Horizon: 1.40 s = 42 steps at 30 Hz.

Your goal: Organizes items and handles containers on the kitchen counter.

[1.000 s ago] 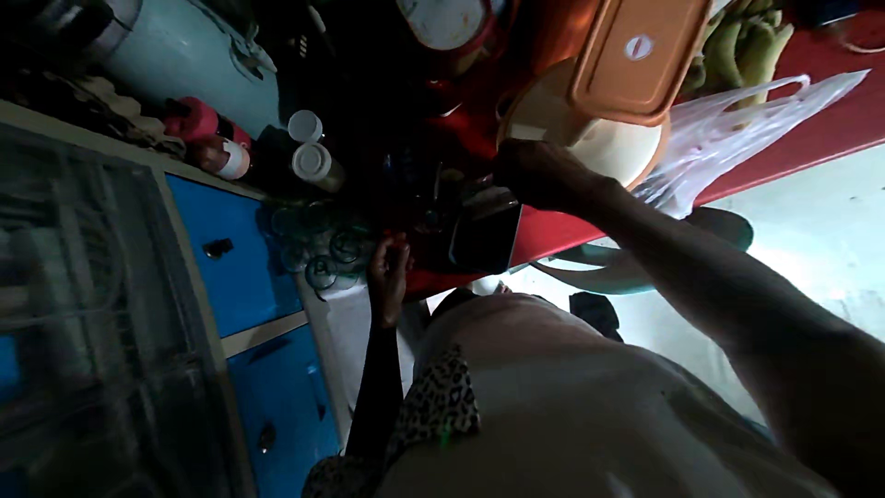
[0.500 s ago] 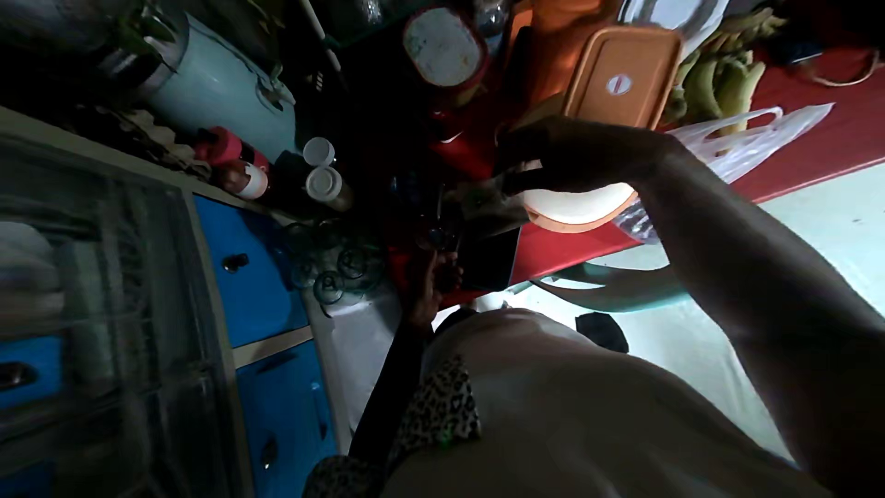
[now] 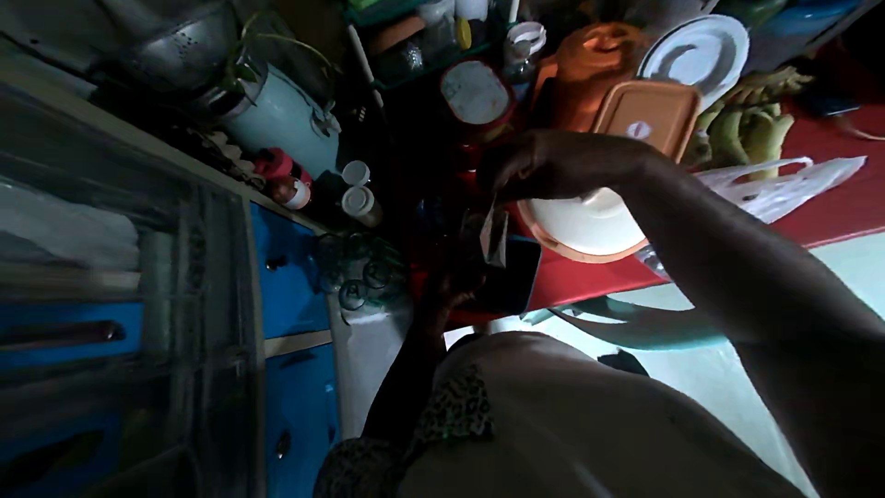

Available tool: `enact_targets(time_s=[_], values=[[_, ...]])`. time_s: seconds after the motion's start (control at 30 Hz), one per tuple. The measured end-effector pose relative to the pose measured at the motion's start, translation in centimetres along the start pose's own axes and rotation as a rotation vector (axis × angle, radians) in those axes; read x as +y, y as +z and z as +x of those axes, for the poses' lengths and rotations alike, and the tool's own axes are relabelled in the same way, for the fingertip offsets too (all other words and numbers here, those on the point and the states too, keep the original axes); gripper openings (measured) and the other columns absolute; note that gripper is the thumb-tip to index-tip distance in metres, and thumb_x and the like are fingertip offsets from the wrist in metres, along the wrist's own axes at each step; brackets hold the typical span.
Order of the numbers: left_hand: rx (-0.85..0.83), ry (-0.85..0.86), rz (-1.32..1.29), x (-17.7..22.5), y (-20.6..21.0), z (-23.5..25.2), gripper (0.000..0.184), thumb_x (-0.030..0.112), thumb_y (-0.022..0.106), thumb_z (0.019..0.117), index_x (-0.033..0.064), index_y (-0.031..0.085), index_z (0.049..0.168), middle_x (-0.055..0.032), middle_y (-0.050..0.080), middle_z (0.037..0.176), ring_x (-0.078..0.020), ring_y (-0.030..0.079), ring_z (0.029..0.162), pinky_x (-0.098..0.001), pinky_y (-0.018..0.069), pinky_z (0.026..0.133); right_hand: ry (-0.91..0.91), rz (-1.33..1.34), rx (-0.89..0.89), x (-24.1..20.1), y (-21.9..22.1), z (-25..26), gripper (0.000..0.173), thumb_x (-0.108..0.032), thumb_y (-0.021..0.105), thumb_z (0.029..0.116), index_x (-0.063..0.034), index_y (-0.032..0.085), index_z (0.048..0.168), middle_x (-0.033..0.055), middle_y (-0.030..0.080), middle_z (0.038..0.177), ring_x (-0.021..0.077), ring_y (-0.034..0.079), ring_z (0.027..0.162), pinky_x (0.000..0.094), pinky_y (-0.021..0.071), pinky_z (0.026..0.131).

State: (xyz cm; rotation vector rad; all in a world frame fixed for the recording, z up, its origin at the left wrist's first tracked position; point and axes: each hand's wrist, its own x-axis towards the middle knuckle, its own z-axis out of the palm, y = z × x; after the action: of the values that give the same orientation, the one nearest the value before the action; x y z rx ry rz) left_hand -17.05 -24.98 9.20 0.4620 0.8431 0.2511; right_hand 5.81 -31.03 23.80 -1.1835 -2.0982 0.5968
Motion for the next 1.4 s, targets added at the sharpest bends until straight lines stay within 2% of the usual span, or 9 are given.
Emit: enact_targets(time_s=[0.13,0.27,0.43,0.57,0.8,0.9,1.03,1.3,1.4], values=[[0.032,0.057,-0.027,1.2,-1.6,0.3,0.03,0.027,0.04,0.1102,0.0053,0.06,0.105,-0.0073,0.067,0.084,-0.0158,0.068,0.07,-0.0277,0.0606,0.065,0.016,0.054,0.137,2.5,2.3,0.7,0.014,-0.003,0.064,0.0917,0.0034,0.072,0.102,0.0109,0.068,0.103,0.0096,0.063,0.098,0.023,0.0524,0.09],[-0.145,0.456,0.462,1.0,-6.3,-1.6,0.034,-0.001,0.047,0.1024,-0.0081,0.052,0.135,-0.014,0.064,0.125,-0.0159,0.064,0.111,-0.0327,0.0541,0.099,0.299,0.026,0.189,2.1,4.5,1.4,0.021,-0.001,0.06,0.0988,0.0062,0.067,0.117,0.0185,0.069,0.113,0.0185,0.066,0.105,0.0334,0.053,0.098],[0.049,0.222,-0.028,2.3,-6.7,1.8,0.024,0.03,0.043,0.1092,0.0124,0.059,0.114,-0.0029,0.067,0.092,-0.0129,0.068,0.077,-0.0277,0.0599,0.072,0.559,0.222,0.327,3.8,8.0,0.1,0.054,-0.004,0.054,0.1016,-0.0027,0.037,0.153,0.0187,0.061,0.132,0.0193,0.068,0.099,0.0363,0.0578,0.086],[0.215,0.28,-0.065,2.3,-5.9,-0.2,0.028,0.022,0.039,0.1103,0.0035,0.053,0.126,-0.0105,0.065,0.103,-0.0197,0.068,0.089,-0.0336,0.0593,0.082,0.801,0.241,0.324,4.7,12.9,-2.5,0.045,-0.006,0.062,0.1002,0.0023,0.05,0.142,0.0228,0.064,0.128,0.0303,0.065,0.113,0.0467,0.0531,0.099],[0.176,0.244,-0.24,2.5,-5.7,0.9,0.027,0.024,0.037,0.1104,0.0072,0.055,0.12,-0.0077,0.067,0.1,-0.0171,0.069,0.083,-0.029,0.0603,0.076,0.831,0.15,0.142,5.5,17.1,-2.7,0.029,-0.007,0.058,0.1033,0.0076,0.061,0.128,0.0283,0.067,0.114,0.0408,0.066,0.103,0.0554,0.0521,0.093],[0.158,0.237,-0.236,2.3,-5.8,1.1,0.025,0.022,0.039,0.1094,0.0074,0.056,0.12,-0.0086,0.068,0.102,-0.0173,0.07,0.085,-0.028,0.0605,0.077,0.823,0.097,0.236,6.5,17.3,-1.8,0.032,-0.007,0.06,0.1013,0.0063,0.061,0.131,0.0293,0.064,0.125,0.0449,0.065,0.113,0.0606,0.0493,0.1],[0.166,0.212,-0.245,1.9,-5.9,1.0,0.026,0.023,0.038,0.1096,0.007,0.055,0.122,-0.0096,0.067,0.105,-0.0186,0.07,0.087,-0.0295,0.0607,0.079,0.727,0.096,0.378,8.8,19.1,-2.8,0.033,-0.01,0.063,0.0995,0.0056,0.061,0.128,0.0267,0.068,0.116,0.0404,0.069,0.104,0.0573,0.0542,0.094],[0.237,0.388,0.108,1.5,-6.2,1.7,0.029,0.014,0.048,0.1078,0.0053,0.046,0.136,-0.0101,0.065,0.112,-0.0186,0.07,0.093,-0.0345,0.0611,0.081,0.869,0.127,0.212,5.8,17.6,-0.6,0.066,-0.01,0.071,0.0947,0.0015,0.04,0.151,0.0338,0.047,0.145,0.0481,0.061,0.119,0.059,0.0511,0.099],[0.203,0.458,0.144,1.1,-6.4,2.1,0.029,0.008,0.048,0.1069,0.0041,0.046,0.136,-0.0105,0.063,0.114,-0.0185,0.068,0.095,-0.0364,0.0602,0.083,0.912,0.103,0.228,6.1,17.3,0.3,0.062,-0.019,0.072,0.0953,-0.0009,0.046,0.148,0.0314,0.052,0.141,0.0485,0.061,0.118,0.0626,0.0503,0.098]])
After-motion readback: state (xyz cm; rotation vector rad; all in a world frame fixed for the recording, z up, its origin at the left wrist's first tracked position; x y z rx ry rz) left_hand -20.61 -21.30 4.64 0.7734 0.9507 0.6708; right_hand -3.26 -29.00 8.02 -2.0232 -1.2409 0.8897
